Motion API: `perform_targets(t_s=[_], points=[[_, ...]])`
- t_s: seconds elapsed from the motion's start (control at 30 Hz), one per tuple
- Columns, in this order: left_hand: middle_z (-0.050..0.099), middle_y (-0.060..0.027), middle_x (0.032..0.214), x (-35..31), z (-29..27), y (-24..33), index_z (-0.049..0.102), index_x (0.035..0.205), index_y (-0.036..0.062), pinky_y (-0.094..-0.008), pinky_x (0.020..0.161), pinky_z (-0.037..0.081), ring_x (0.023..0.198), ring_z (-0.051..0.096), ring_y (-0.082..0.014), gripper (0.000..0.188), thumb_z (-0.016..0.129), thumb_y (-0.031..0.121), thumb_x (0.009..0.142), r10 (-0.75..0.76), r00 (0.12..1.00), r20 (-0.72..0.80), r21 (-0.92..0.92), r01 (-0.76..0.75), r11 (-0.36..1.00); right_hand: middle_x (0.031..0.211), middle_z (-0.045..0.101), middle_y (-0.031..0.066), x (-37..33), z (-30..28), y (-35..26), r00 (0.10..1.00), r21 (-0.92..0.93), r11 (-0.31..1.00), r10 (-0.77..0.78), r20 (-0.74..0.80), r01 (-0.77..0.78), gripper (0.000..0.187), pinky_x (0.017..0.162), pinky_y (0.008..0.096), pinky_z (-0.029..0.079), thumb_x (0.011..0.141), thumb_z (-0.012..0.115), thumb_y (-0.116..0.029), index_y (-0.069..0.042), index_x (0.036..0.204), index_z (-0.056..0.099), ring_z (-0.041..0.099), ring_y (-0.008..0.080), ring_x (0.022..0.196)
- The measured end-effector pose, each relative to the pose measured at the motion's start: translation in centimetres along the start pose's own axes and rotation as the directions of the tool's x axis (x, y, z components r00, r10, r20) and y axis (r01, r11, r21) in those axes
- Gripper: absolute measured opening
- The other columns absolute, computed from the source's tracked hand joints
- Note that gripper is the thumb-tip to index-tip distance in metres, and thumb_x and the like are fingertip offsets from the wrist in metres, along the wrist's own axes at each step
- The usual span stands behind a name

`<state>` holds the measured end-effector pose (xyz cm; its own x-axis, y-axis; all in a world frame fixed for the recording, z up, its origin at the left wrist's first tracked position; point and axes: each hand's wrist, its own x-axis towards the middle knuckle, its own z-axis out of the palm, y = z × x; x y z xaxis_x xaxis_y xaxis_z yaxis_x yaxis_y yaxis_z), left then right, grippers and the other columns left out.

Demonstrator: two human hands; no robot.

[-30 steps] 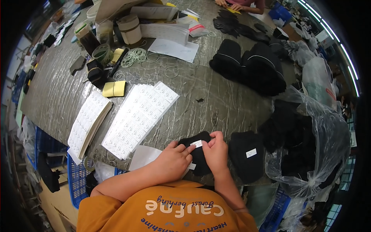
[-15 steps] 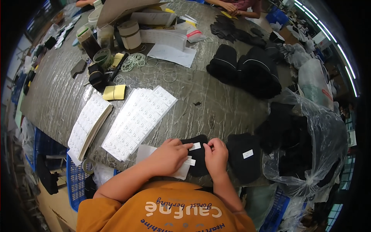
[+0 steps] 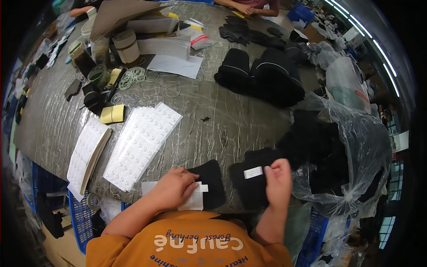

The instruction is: Applying stickers to fabric shoe components.

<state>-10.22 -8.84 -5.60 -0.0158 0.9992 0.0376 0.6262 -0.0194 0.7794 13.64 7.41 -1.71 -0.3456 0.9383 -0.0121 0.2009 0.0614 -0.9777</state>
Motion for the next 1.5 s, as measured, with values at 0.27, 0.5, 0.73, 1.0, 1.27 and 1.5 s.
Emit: perform_targets(t_s=[0.27, 0.5, 0.73, 1.0, 1.27, 1.5], points=[[0.057, -0.0145, 0.066, 0.5, 1.0, -0.3, 0.059, 0.072, 0.0022, -0.0421, 0.063, 0.046, 0.065, 0.057, -0.0358, 0.026, 0.066, 0.022, 0.087, -0.037, 0.975, -0.218, -0.129, 0.009, 0.992, 0.083, 0.056, 0.0039, -0.5, -1.5, -0.5, 0.925, -0.556, 0.795, -0.362, -0.114, 0.243, 0.004, 0.063, 0.0247, 0.044, 0.087, 0.061, 0.000, -0.002, 0.089, 0.059, 0.053, 0.0110, 0.069], [0.054, -0.0169, 0.061, 0.0, 1.0, 0.3, 0.057, 0.067, 0.0007, -0.0406, 0.055, 0.044, 0.058, 0.055, -0.0346, 0.034, 0.066, 0.026, 0.088, -0.157, 0.967, -0.201, -0.226, 0.110, 0.968, 0.085, 0.058, 0.0010, -4.0, 8.6, 2.8, 0.905, 0.214, 0.965, 0.050, 0.423, -0.153, 0.007, 0.066, 0.0215, 0.046, 0.088, 0.062, 0.001, -0.001, 0.092, 0.056, 0.055, 0.0063, 0.077], [0.058, -0.0140, 0.064, -0.9, -2.5, -0.5, 0.064, 0.078, -0.0002, -0.0363, 0.057, 0.044, 0.056, 0.049, -0.0249, 0.027, 0.061, 0.022, 0.091, -0.431, 0.901, -0.043, -0.148, 0.421, 0.895, 0.079, 0.054, 0.0003, -2.2, 8.8, 2.6, 0.944, 0.054, 0.964, -0.264, 0.198, 0.259, 0.009, 0.061, 0.0208, 0.042, 0.088, 0.061, 0.001, -0.002, 0.084, 0.054, 0.049, 0.0047, 0.070], [0.068, -0.0161, 0.105, -1.4, -0.7, -0.4, 0.066, 0.094, -0.0060, -0.0410, 0.093, 0.047, 0.109, 0.060, -0.0325, 0.032, 0.061, 0.025, 0.089, 0.184, 0.971, 0.151, 0.086, -0.198, 0.976, 0.068, 0.060, 0.0002, -2.1, 9.0, 5.6, 0.944, -0.090, 0.990, 0.135, 0.300, -0.113, 0.006, 0.057, 0.0220, 0.045, 0.086, 0.063, -0.001, 0.001, 0.083, 0.059, 0.054, 0.0038, 0.063], [0.069, -0.0169, 0.102, -1.6, 0.0, -0.5, 0.066, 0.093, -0.0053, -0.0411, 0.093, 0.046, 0.106, 0.061, -0.0323, 0.031, 0.063, 0.025, 0.088, 0.164, 0.978, 0.129, 0.095, -0.176, 0.980, 0.067, 0.060, 0.0006, -1.9, 9.1, 5.2, 0.917, -0.140, 0.983, 0.160, 0.364, -0.116, 0.006, 0.055, 0.0220, 0.044, 0.085, 0.063, 0.000, 0.001, 0.081, 0.060, 0.053, 0.0037, 0.062], [0.068, -0.0152, 0.108, -1.5, -0.1, -0.4, 0.065, 0.093, -0.0058, -0.0408, 0.096, 0.045, 0.110, 0.059, -0.0315, 0.028, 0.065, 0.021, 0.084, 0.116, 0.979, 0.167, 0.085, -0.132, 0.988, 0.067, 0.059, -0.0008, -1.9, 9.4, 5.1, 0.919, -0.102, 0.984, 0.170, 0.355, -0.143, 0.005, 0.054, 0.0209, 0.043, 0.087, 0.062, 0.000, 0.001, 0.082, 0.060, 0.052, 0.0024, 0.062]])
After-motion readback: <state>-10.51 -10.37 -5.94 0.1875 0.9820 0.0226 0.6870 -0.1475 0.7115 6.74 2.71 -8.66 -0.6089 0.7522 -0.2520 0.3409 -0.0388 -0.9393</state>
